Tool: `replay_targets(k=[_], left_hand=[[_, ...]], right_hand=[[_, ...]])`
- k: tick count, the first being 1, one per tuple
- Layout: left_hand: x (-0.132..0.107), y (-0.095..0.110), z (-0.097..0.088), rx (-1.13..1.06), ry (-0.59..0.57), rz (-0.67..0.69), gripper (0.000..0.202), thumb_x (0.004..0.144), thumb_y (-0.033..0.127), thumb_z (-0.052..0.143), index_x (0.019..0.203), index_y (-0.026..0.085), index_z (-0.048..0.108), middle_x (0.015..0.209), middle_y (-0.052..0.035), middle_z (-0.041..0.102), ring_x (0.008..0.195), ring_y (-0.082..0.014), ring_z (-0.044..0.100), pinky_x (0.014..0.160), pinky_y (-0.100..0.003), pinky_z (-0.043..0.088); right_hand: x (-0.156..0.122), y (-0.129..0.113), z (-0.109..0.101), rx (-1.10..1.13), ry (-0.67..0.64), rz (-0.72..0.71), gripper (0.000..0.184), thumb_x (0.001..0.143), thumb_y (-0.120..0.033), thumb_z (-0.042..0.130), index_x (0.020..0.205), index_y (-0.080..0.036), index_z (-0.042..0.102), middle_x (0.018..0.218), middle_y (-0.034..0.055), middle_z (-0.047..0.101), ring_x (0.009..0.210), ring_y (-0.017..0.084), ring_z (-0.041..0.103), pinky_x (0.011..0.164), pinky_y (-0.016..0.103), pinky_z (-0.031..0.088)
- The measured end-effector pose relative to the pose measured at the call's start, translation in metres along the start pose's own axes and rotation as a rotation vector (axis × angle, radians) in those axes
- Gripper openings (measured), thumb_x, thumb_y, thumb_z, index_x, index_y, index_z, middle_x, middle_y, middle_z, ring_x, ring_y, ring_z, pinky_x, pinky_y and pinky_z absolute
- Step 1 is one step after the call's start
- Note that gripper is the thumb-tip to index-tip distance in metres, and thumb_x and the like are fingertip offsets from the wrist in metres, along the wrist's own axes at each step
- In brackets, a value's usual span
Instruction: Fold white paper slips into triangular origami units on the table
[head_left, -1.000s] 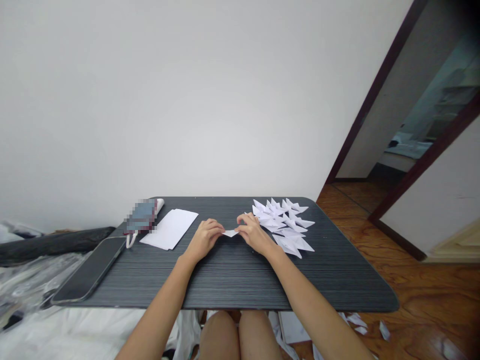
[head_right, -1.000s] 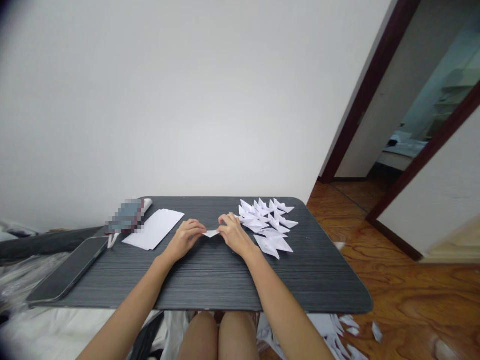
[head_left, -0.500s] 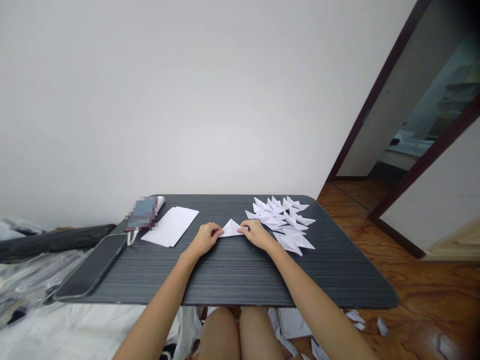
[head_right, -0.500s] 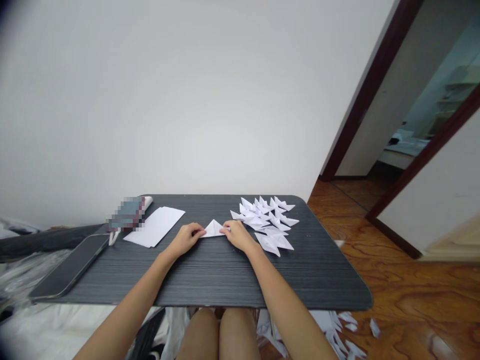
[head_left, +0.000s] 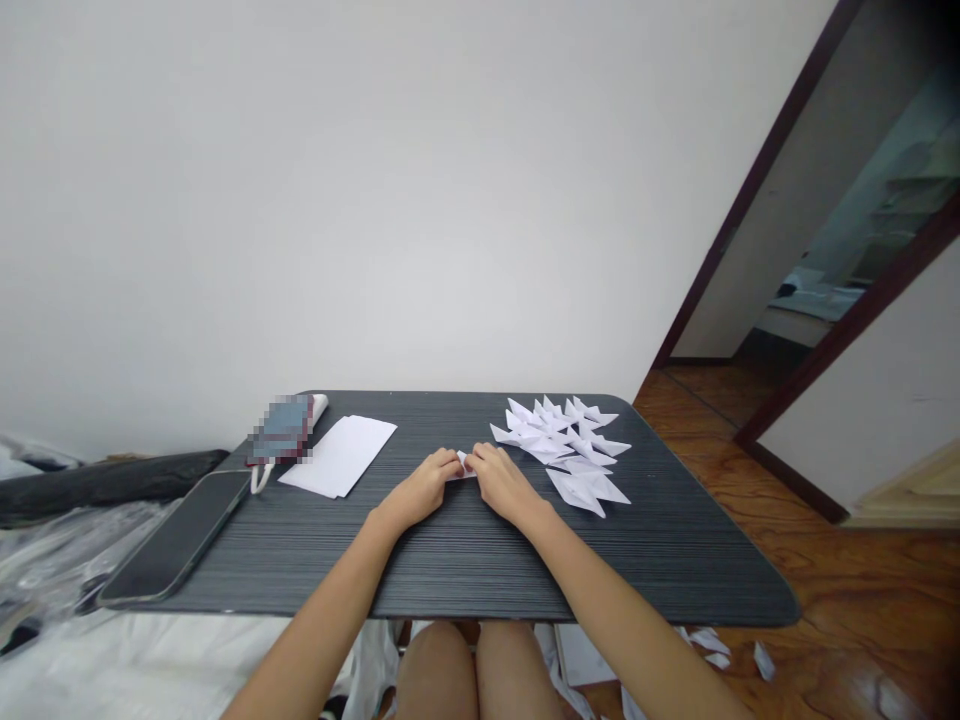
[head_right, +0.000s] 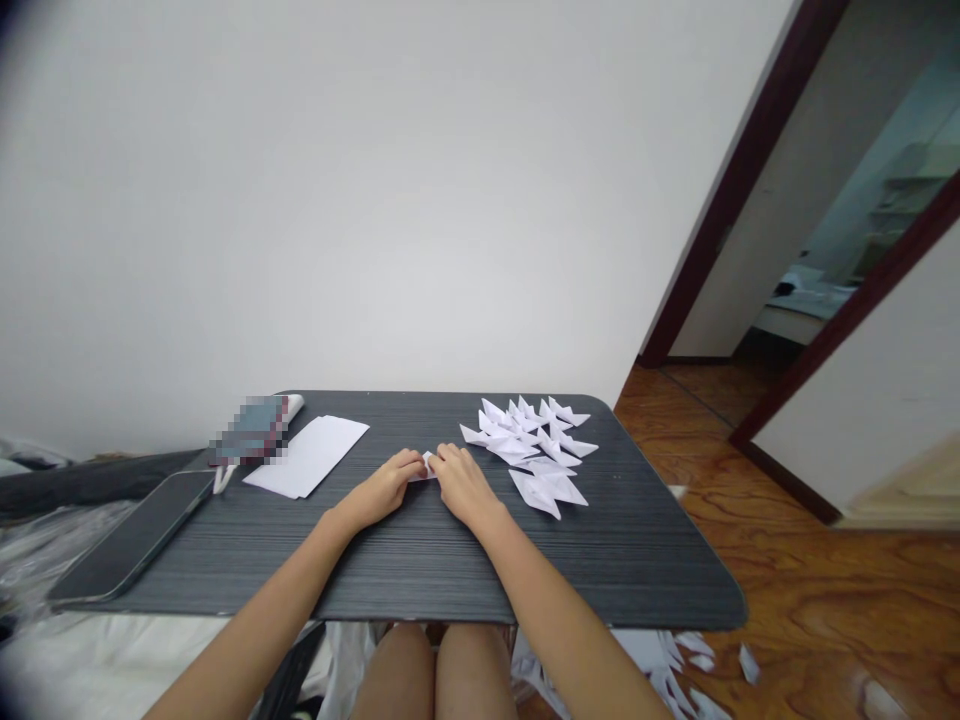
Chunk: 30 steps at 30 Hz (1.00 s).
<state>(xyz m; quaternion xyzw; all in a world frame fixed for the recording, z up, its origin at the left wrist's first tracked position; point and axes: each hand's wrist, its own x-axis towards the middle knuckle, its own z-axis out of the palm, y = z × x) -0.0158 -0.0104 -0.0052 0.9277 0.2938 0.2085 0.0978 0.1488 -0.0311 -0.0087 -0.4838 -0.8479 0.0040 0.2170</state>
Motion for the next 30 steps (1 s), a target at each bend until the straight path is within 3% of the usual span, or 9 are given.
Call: replay_targets(k=[5,12,15,19,22,24,30], left_hand=[[-0.006,0.011,-0.003,0.018,0.02,0.017,0.029,0.078,0.008,0.032,0.095,0.014,0.055,0.092,-0.0076,0.05,0.086,-0.0153,0.046,0.08,-0.028,0.038],[-0.017,0.013,-0.012,0.143,0.015,-0.111,0.022,0.079,0.016,0.037,0.076,0.013,0.059,0.079,-0.0068,0.051,0.079,-0.0163,0.048,0.074,-0.028,0.039],[-0.009,0.015,-0.011,0.233,-0.006,-0.177,0.022,0.079,0.027,0.042,0.075,0.013,0.057,0.078,-0.0068,0.052,0.077,-0.0176,0.049,0.07,-0.028,0.04],[0.011,0.012,-0.006,0.319,-0.042,-0.24,0.03,0.075,0.037,0.049,0.096,0.016,0.055,0.083,-0.007,0.053,0.076,-0.0199,0.053,0.066,-0.029,0.04],[0.022,0.004,-0.003,0.317,-0.09,-0.268,0.026,0.077,0.036,0.045,0.081,0.015,0.06,0.078,-0.0075,0.054,0.07,-0.0189,0.054,0.063,-0.028,0.04],[0.026,-0.002,-0.001,0.296,-0.066,-0.279,0.028,0.077,0.036,0.044,0.072,0.013,0.06,0.077,-0.0079,0.054,0.067,-0.0177,0.054,0.062,-0.027,0.04],[0.021,-0.008,0.003,0.239,0.087,-0.232,0.032,0.082,0.028,0.034,0.068,0.013,0.058,0.071,-0.0066,0.053,0.062,-0.0133,0.052,0.06,-0.024,0.039]], right_hand=[[-0.003,-0.009,0.004,-0.004,-0.005,0.071,0.025,0.076,-0.003,0.035,0.091,-0.012,0.053,0.087,0.0076,0.051,0.083,0.016,0.046,0.076,0.025,0.036],[-0.014,0.003,-0.001,-0.114,-0.059,0.235,0.023,0.076,-0.004,0.036,0.079,-0.01,0.058,0.087,0.0122,0.051,0.084,0.019,0.049,0.078,0.026,0.037],[-0.016,0.002,-0.003,-0.15,-0.05,0.283,0.022,0.075,-0.005,0.038,0.078,-0.009,0.059,0.089,0.0136,0.051,0.088,0.021,0.048,0.078,0.028,0.037],[-0.012,0.002,-0.006,-0.066,0.013,0.397,0.025,0.075,-0.007,0.037,0.081,-0.01,0.061,0.088,0.0119,0.053,0.082,0.018,0.052,0.075,0.024,0.038],[-0.009,0.006,-0.006,-0.019,0.15,0.486,0.027,0.076,-0.009,0.035,0.088,-0.011,0.06,0.087,0.0104,0.057,0.081,0.015,0.054,0.074,0.022,0.037],[-0.008,0.009,-0.005,0.0,0.196,0.533,0.026,0.077,-0.011,0.035,0.084,-0.011,0.06,0.082,0.0099,0.06,0.078,0.016,0.056,0.071,0.023,0.037],[0.003,0.002,0.002,0.22,0.127,0.51,0.034,0.08,-0.028,0.037,0.062,-0.014,0.062,0.064,0.0089,0.064,0.064,0.017,0.059,0.059,0.022,0.038]])
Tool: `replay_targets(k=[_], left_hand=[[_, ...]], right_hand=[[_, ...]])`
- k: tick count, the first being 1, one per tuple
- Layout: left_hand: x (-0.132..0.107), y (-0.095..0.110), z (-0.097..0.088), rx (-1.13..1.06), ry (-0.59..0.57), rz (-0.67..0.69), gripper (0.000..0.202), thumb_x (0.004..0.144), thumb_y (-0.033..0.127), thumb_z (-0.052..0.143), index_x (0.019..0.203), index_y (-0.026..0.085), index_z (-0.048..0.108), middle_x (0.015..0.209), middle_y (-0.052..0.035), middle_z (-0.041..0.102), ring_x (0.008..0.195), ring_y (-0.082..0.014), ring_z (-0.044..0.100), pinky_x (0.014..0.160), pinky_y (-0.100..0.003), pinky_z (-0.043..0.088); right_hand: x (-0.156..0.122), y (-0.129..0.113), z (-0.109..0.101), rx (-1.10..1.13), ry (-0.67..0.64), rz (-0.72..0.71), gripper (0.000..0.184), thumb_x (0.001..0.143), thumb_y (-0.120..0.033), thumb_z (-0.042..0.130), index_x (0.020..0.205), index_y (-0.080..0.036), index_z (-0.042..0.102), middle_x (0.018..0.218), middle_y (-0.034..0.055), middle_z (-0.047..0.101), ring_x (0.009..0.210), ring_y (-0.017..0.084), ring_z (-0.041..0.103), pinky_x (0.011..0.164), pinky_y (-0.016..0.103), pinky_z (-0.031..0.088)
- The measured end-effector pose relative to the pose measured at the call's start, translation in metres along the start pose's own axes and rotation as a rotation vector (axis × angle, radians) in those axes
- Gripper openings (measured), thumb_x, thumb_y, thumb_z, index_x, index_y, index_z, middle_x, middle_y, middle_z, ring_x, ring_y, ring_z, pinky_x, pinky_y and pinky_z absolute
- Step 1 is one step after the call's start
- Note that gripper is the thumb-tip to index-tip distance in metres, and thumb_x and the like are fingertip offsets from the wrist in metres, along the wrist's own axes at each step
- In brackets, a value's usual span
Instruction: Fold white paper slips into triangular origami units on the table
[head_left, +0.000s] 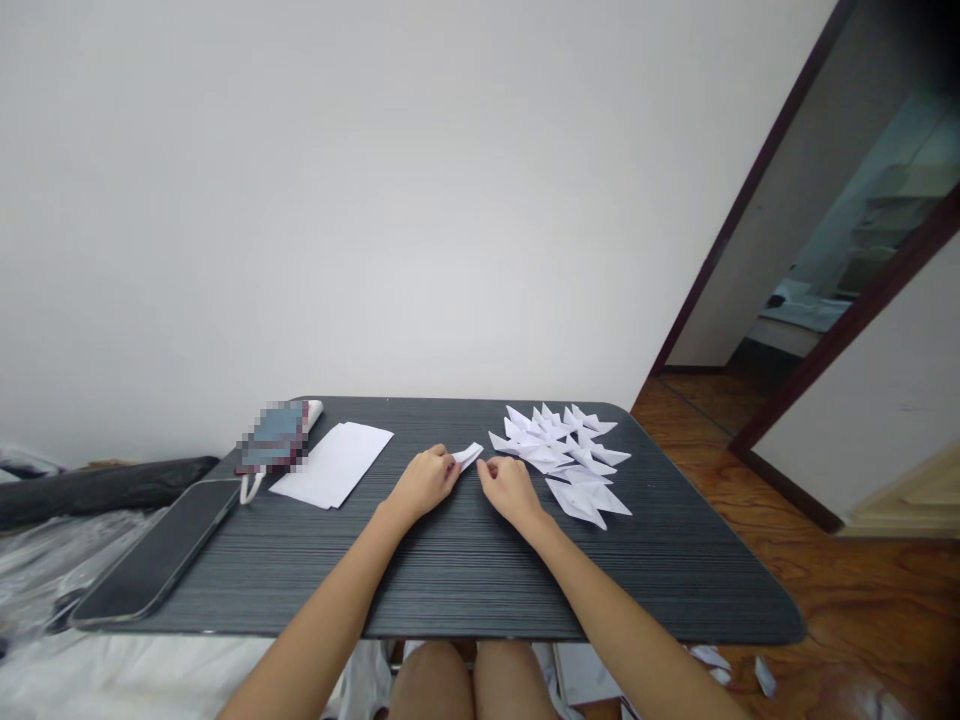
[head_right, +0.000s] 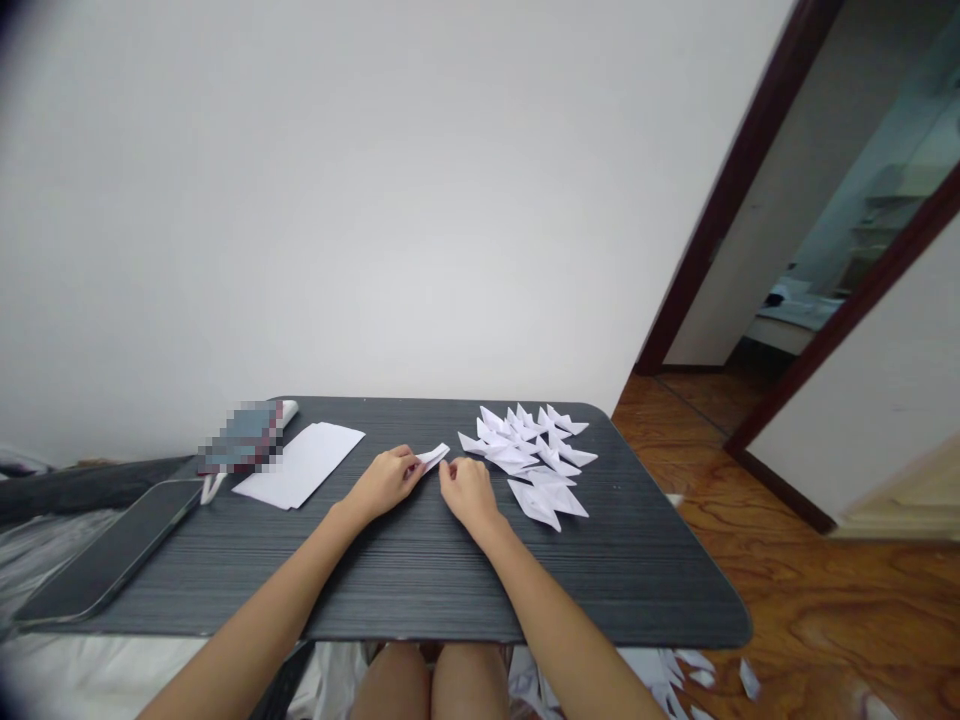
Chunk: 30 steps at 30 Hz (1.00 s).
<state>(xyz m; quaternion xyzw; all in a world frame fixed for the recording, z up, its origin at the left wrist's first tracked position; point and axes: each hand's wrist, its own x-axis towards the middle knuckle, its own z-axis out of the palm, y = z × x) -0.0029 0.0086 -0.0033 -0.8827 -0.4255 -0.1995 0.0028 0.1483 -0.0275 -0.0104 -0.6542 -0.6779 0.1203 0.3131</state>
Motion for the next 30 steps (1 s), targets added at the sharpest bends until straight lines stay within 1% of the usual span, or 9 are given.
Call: replay_targets(k=[5,9,13,16,19,21,23,26,30], left_hand=[[-0.004,0.0,0.004,-0.095,0.122,0.0,0.022,0.081,0.019,0.037,0.069,0.013,0.055,0.066,-0.0035,0.05,0.059,-0.0108,0.048,0.057,-0.022,0.038],[-0.001,0.001,0.004,-0.156,0.206,-0.014,0.018,0.079,0.017,0.039,0.07,0.014,0.053,0.065,-0.0024,0.05,0.057,-0.0101,0.046,0.056,-0.021,0.038],[0.012,0.005,-0.002,-0.154,0.267,-0.041,0.019,0.079,0.017,0.037,0.071,0.014,0.054,0.066,-0.0033,0.052,0.06,-0.0112,0.048,0.058,-0.023,0.038],[0.026,0.009,-0.007,-0.21,0.32,-0.089,0.016,0.077,0.016,0.04,0.076,0.015,0.055,0.066,-0.0034,0.054,0.062,-0.0124,0.051,0.06,-0.024,0.04],[0.037,0.009,-0.007,-0.48,0.284,-0.156,0.018,0.075,0.018,0.041,0.087,0.016,0.056,0.058,0.0004,0.054,0.051,-0.01,0.052,0.052,-0.021,0.041],[0.04,0.007,-0.005,-0.769,0.24,-0.19,0.024,0.074,0.02,0.043,0.095,0.015,0.053,0.055,0.0021,0.055,0.044,-0.0089,0.052,0.045,-0.02,0.041],[0.04,0.003,-0.003,-1.04,0.213,-0.199,0.026,0.072,0.022,0.048,0.095,0.013,0.053,0.061,0.0001,0.058,0.045,-0.0098,0.054,0.045,-0.021,0.043],[0.037,-0.001,-0.001,-1.291,0.23,-0.215,0.02,0.066,0.023,0.055,0.081,0.01,0.06,0.074,-0.0054,0.063,0.05,-0.0104,0.055,0.05,-0.024,0.046],[0.035,-0.004,-0.001,-1.439,0.255,-0.24,0.02,0.062,0.018,0.059,0.079,0.01,0.064,0.068,-0.004,0.064,0.049,-0.0093,0.053,0.052,-0.024,0.044]], right_hand=[[0.009,-0.014,0.012,0.255,-0.119,-0.008,0.039,0.079,-0.041,0.039,0.063,-0.014,0.063,0.053,0.0062,0.062,0.051,0.013,0.058,0.052,0.019,0.04],[0.024,-0.017,0.016,0.484,-0.242,0.005,0.038,0.08,-0.037,0.036,0.067,-0.012,0.061,0.046,0.0025,0.058,0.04,0.01,0.055,0.043,0.017,0.041],[0.038,-0.017,0.005,0.407,-0.178,0.032,0.023,0.075,-0.024,0.044,0.062,-0.011,0.059,0.048,0.0051,0.06,0.043,0.012,0.057,0.043,0.017,0.041],[0.043,-0.017,-0.005,0.322,-0.047,-0.002,0.028,0.077,-0.022,0.039,0.063,-0.012,0.061,0.047,0.0057,0.06,0.044,0.012,0.057,0.045,0.018,0.041],[0.045,-0.013,-0.008,0.441,0.022,-0.068,0.032,0.08,-0.026,0.034,0.085,-0.014,0.063,0.048,0.0034,0.06,0.038,0.011,0.054,0.04,0.019,0.039],[0.046,-0.007,-0.009,0.632,-0.032,-0.075,0.037,0.08,-0.029,0.034,0.108,-0.014,0.054,0.045,0.0004,0.057,0.034,0.011,0.052,0.034,0.019,0.036],[0.046,0.0,-0.01,0.839,-0.136,-0.08,0.045,0.077,-0.029,0.039,0.118,-0.013,0.044,0.046,-0.0004,0.057,0.035,0.012,0.053,0.031,0.019,0.035],[0.046,0.009,-0.015,1.062,-0.272,-0.122,0.041,0.071,-0.025,0.049,0.109,-0.012,0.054,0.063,0.0041,0.064,0.046,0.013,0.058,0.038,0.021,0.04],[0.043,0.01,-0.023,1.22,-0.353,-0.141,0.036,0.068,-0.019,0.053,0.103,-0.016,0.059,0.074,0.0042,0.066,0.057,0.011,0.059,0.054,0.024,0.044]])
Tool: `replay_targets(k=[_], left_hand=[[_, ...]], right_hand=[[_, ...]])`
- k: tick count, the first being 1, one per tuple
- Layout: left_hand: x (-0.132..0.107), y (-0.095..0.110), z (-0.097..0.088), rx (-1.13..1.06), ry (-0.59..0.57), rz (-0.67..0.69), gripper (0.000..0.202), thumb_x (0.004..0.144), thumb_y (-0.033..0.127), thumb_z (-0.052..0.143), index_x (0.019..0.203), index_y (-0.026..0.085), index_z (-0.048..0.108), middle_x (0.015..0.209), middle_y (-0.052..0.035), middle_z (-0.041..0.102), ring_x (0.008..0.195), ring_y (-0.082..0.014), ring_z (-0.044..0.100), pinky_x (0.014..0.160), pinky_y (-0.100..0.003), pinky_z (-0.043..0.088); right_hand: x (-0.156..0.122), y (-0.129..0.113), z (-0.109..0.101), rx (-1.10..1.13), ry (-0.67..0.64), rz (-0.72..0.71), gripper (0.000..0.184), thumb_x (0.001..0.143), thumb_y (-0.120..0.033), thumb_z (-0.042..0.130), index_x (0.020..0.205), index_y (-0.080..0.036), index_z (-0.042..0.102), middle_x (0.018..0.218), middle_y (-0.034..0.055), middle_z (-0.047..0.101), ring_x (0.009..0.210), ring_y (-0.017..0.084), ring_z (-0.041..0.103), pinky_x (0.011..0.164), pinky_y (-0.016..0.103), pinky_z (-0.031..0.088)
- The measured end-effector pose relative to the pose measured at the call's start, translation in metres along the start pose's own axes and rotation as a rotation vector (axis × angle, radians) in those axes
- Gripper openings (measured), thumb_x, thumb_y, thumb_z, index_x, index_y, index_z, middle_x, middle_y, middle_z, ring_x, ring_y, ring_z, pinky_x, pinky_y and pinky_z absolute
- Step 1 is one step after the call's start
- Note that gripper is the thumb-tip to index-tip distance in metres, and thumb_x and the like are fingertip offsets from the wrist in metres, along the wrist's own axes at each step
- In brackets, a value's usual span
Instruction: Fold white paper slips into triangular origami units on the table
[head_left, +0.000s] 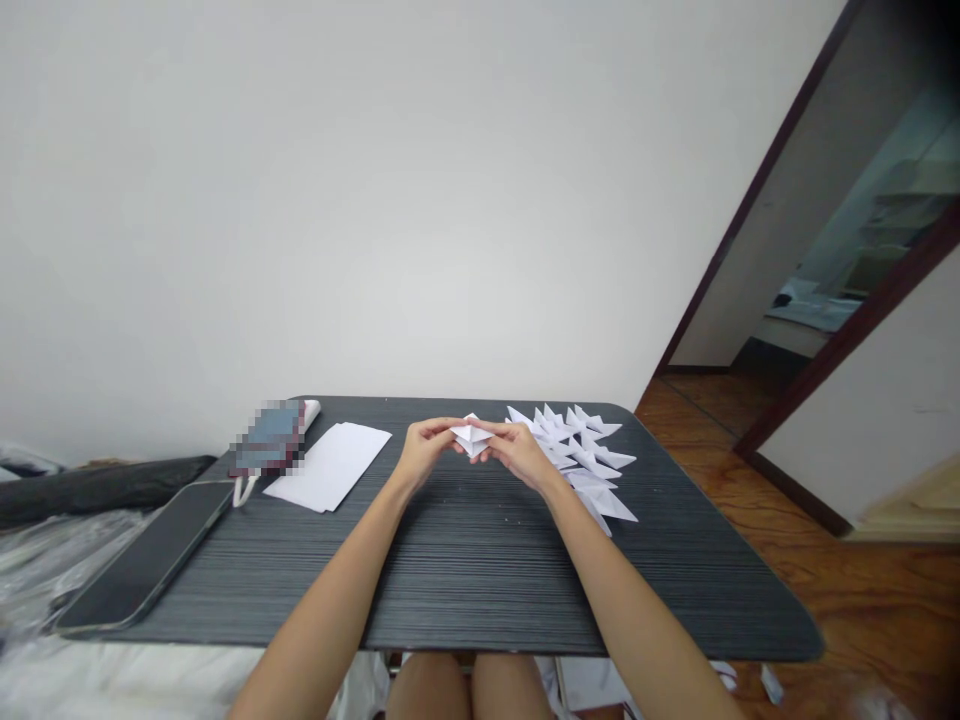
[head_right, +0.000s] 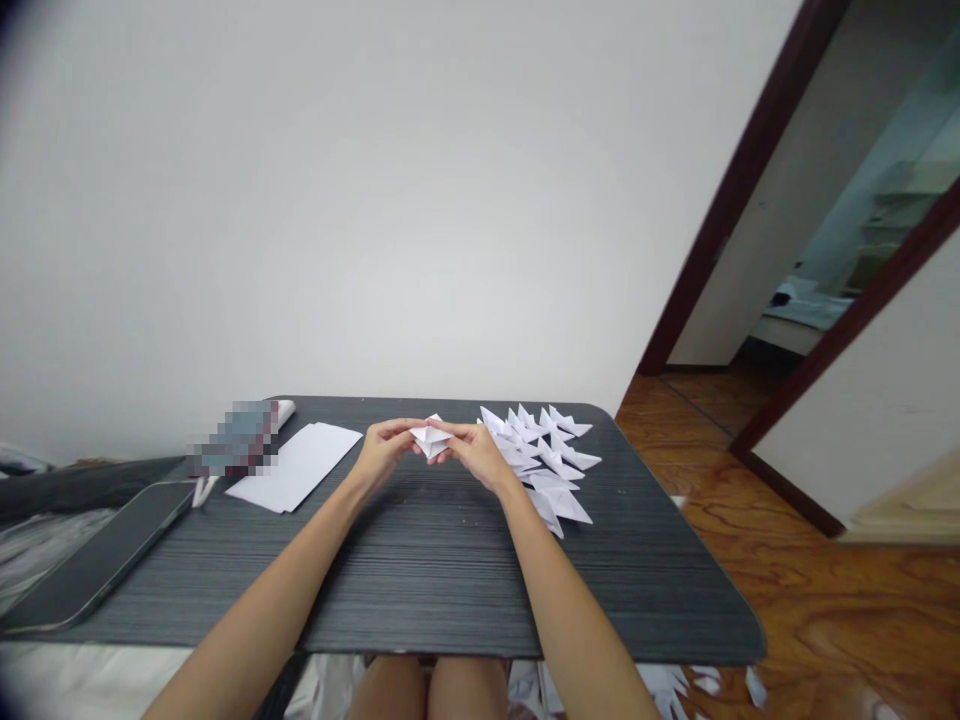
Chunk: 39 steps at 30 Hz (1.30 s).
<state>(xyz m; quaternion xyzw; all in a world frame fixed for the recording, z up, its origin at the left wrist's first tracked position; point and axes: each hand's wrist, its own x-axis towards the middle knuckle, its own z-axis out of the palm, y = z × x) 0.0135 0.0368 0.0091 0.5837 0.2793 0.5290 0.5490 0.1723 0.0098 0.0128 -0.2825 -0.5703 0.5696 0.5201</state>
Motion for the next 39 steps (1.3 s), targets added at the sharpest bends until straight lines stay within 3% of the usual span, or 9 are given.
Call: replay_targets(k=[5,11,14,17,21,25,29,34,39], left_hand=[[0.0,-0.002,-0.002,0.017,0.021,0.005,0.019,0.061,0.018,0.059,0.077,0.01,0.066,0.062,-0.0031,0.063,0.047,-0.0091,0.051,0.051,-0.024,0.042],[0.002,-0.005,-0.003,0.135,-0.001,0.058,0.025,0.068,0.025,0.055,0.086,0.011,0.063,0.069,-0.0045,0.063,0.049,-0.0098,0.053,0.052,-0.024,0.043],[0.0,-0.007,-0.004,0.353,0.043,0.122,0.028,0.074,0.027,0.049,0.093,0.011,0.061,0.071,-0.0048,0.062,0.048,-0.0094,0.051,0.05,-0.024,0.043],[-0.005,-0.007,-0.003,0.736,0.107,0.284,0.027,0.078,0.023,0.042,0.096,0.015,0.06,0.073,-0.0044,0.058,0.057,-0.0099,0.051,0.058,-0.023,0.043],[-0.012,-0.006,0.004,0.992,0.059,0.414,0.034,0.081,0.024,0.039,0.112,0.018,0.05,0.081,-0.0053,0.055,0.07,-0.0114,0.051,0.069,-0.024,0.042],[-0.011,-0.006,0.011,0.792,0.137,0.363,0.045,0.079,0.03,0.043,0.122,0.017,0.039,0.09,-0.0065,0.056,0.078,-0.0137,0.052,0.07,-0.026,0.044],[-0.01,-0.009,0.013,0.546,0.028,0.203,0.049,0.079,0.033,0.043,0.124,0.017,0.037,0.085,-0.0062,0.06,0.058,-0.0111,0.054,0.054,-0.024,0.046],[-0.011,-0.008,0.014,0.373,0.037,0.142,0.051,0.075,0.032,0.048,0.123,0.017,0.039,0.071,-0.0033,0.061,0.053,-0.0119,0.056,0.054,-0.025,0.047],[-0.007,-0.005,0.012,0.063,0.015,0.044,0.067,0.069,0.024,0.055,0.129,0.017,0.026,0.096,-0.0079,0.059,0.067,-0.0149,0.06,0.063,-0.031,0.049]], right_hand=[[-0.002,-0.001,0.001,0.034,-0.009,0.016,0.032,0.067,-0.02,0.055,0.097,-0.015,0.062,0.08,0.0057,0.065,0.063,0.012,0.058,0.063,0.027,0.045],[0.001,0.008,-0.004,-0.087,0.008,-0.025,0.039,0.074,-0.03,0.051,0.11,-0.015,0.053,0.078,0.0046,0.064,0.061,0.011,0.057,0.062,0.027,0.045],[0.001,0.01,-0.003,-0.266,0.022,-0.071,0.042,0.073,-0.031,0.052,0.113,-0.018,0.05,0.096,0.0063,0.06,0.067,0.011,0.056,0.062,0.026,0.046],[0.0,0.013,0.003,-0.594,0.078,-0.153,0.046,0.067,-0.027,0.058,0.113,-0.021,0.05,0.112,0.0075,0.05,0.078,0.012,0.055,0.067,0.026,0.047],[0.001,0.021,0.01,-0.77,0.29,-0.229,0.035,0.075,-0.024,0.048,0.109,-0.017,0.053,0.103,0.0097,0.056,0.089,0.016,0.054,0.079,0.031,0.044],[0.008,0.028,0.011,-0.382,0.392,-0.156,0.039,0.075,-0.03,0.048,0.11,-0.015,0.052,0.105,0.0092,0.057,0.084,0.018,0.058,0.075,0.034,0.049],[0.011,0.026,0.01,-0.077,0.39,-0.101,0.051,0.071,-0.031,0.052,0.12,-0.017,0.042,0.086,0.0036,0.062,0.069,0.014,0.061,0.069,0.036,0.053],[0.009,0.02,0.009,-0.169,0.367,-0.12,0.041,0.071,-0.031,0.05,0.109,-0.014,0.052,0.077,0.0046,0.064,0.062,0.016,0.062,0.06,0.034,0.054],[0.008,0.02,0.004,-0.303,0.38,-0.146,0.041,0.076,-0.029,0.044,0.114,-0.015,0.049,0.073,0.004,0.064,0.057,0.014,0.061,0.059,0.032,0.052]])
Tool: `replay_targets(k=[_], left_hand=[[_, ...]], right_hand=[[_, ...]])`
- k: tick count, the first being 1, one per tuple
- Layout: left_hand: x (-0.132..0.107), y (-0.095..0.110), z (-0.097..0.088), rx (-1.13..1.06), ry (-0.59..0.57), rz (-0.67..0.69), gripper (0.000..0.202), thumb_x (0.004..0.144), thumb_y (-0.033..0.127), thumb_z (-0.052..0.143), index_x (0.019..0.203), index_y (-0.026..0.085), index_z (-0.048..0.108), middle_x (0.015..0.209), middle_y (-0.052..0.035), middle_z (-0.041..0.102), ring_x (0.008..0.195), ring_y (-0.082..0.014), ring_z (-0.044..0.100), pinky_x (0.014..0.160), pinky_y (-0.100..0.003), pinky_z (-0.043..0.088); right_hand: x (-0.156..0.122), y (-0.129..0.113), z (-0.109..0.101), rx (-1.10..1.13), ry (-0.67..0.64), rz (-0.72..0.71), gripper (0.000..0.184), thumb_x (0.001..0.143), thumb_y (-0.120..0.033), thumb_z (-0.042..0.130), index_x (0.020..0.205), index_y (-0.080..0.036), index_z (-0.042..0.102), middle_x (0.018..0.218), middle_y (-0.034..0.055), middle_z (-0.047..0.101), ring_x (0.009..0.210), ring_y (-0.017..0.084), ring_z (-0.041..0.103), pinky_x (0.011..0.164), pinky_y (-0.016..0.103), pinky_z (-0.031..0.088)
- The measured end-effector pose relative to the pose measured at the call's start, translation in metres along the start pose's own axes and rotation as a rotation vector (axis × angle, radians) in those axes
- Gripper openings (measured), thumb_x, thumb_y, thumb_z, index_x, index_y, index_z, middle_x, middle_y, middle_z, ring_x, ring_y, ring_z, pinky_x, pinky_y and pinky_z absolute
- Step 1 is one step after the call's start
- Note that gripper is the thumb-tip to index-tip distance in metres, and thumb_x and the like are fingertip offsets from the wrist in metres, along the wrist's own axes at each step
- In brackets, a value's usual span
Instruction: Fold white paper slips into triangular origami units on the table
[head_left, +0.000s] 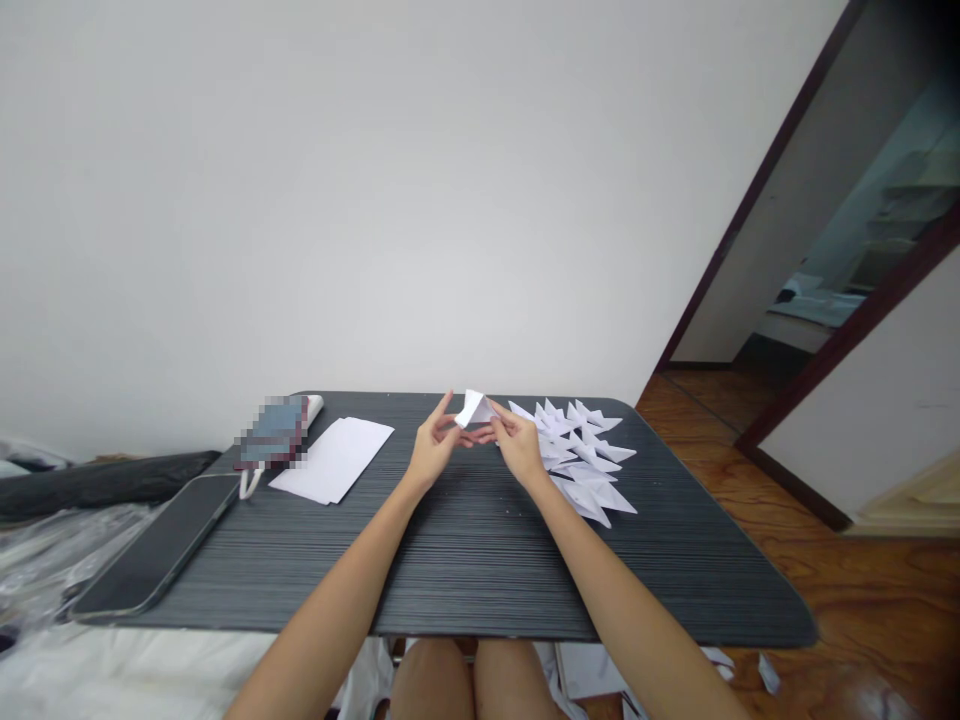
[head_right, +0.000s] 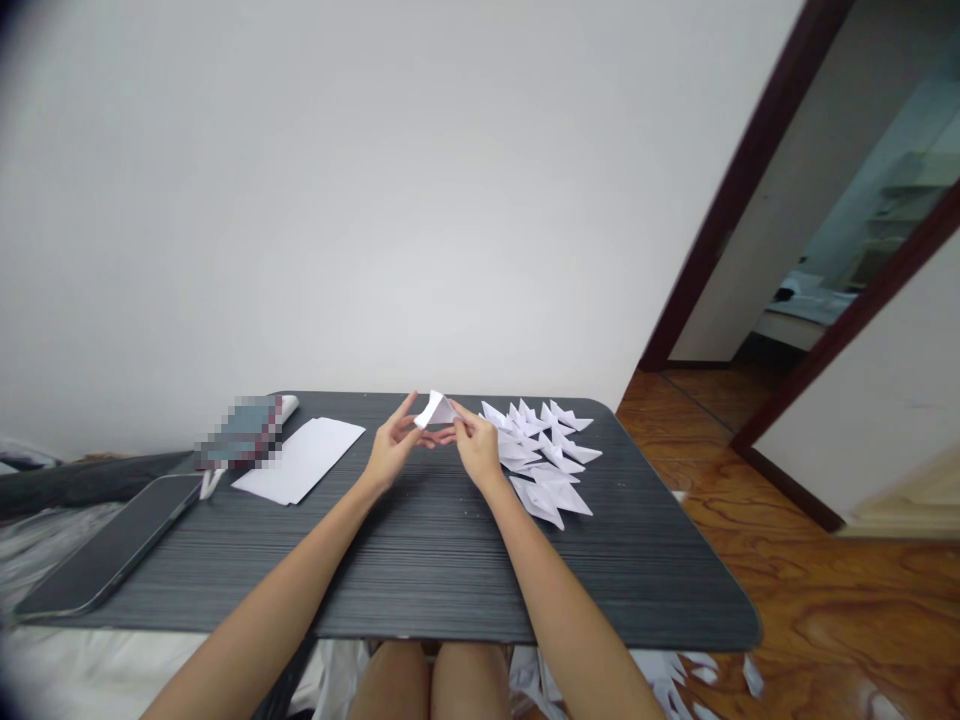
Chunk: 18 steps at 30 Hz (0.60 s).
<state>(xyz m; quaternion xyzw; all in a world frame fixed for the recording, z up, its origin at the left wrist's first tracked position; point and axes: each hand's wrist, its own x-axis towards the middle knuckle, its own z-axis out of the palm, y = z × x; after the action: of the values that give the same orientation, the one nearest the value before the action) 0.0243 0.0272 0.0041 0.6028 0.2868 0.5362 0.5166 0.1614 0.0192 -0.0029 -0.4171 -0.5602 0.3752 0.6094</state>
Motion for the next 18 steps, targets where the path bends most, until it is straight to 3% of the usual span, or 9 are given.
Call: replay_targets(k=[3,5,9,13,18], left_hand=[[0.0032,0.0,-0.0035,-0.149,-0.043,-0.109,0.057,0.069,0.027,0.054,0.122,0.015,0.038,0.111,-0.0118,0.052,0.083,-0.0191,0.058,0.069,-0.033,0.048],[0.0043,-0.0004,-0.0055,-0.228,-0.041,-0.2,0.049,0.075,0.036,0.047,0.118,0.013,0.044,0.111,-0.0136,0.052,0.084,-0.0196,0.058,0.068,-0.033,0.048],[0.003,-0.0023,-0.0056,-0.25,-0.013,-0.305,0.053,0.074,0.047,0.046,0.114,0.01,0.047,0.101,-0.015,0.058,0.084,-0.0205,0.058,0.07,-0.035,0.047],[0.0003,-0.0047,-0.002,-0.153,-0.037,-0.288,0.053,0.064,0.035,0.063,0.109,0.011,0.051,0.097,-0.0127,0.061,0.086,-0.0205,0.057,0.072,-0.033,0.046],[-0.001,-0.0079,0.0005,-0.126,-0.129,-0.211,0.048,0.065,0.033,0.063,0.108,0.012,0.054,0.098,-0.0114,0.062,0.088,-0.0207,0.057,0.079,-0.034,0.042]], right_hand=[[-0.0016,-0.0003,-0.0044,-0.209,0.045,-0.07,0.035,0.079,-0.027,0.038,0.108,-0.017,0.054,0.07,0.0033,0.063,0.053,0.011,0.057,0.059,0.029,0.05],[-0.0036,-0.0021,-0.0064,-0.324,0.056,-0.151,0.033,0.08,-0.023,0.036,0.105,-0.018,0.056,0.079,0.0044,0.063,0.055,0.01,0.056,0.061,0.027,0.049],[-0.0076,-0.0069,-0.0057,-0.476,-0.01,-0.322,0.032,0.079,-0.015,0.035,0.099,-0.019,0.06,0.098,0.0057,0.06,0.08,0.013,0.057,0.074,0.027,0.045],[-0.0079,-0.0068,-0.0024,-0.428,-0.038,-0.366,0.033,0.077,-0.013,0.036,0.1,-0.019,0.06,0.095,0.0057,0.061,0.087,0.014,0.056,0.078,0.026,0.044],[-0.0037,-0.0019,-0.002,-0.252,0.016,-0.255,0.029,0.076,-0.018,0.041,0.095,-0.02,0.063,0.089,0.0044,0.064,0.081,0.014,0.059,0.076,0.027,0.046]])
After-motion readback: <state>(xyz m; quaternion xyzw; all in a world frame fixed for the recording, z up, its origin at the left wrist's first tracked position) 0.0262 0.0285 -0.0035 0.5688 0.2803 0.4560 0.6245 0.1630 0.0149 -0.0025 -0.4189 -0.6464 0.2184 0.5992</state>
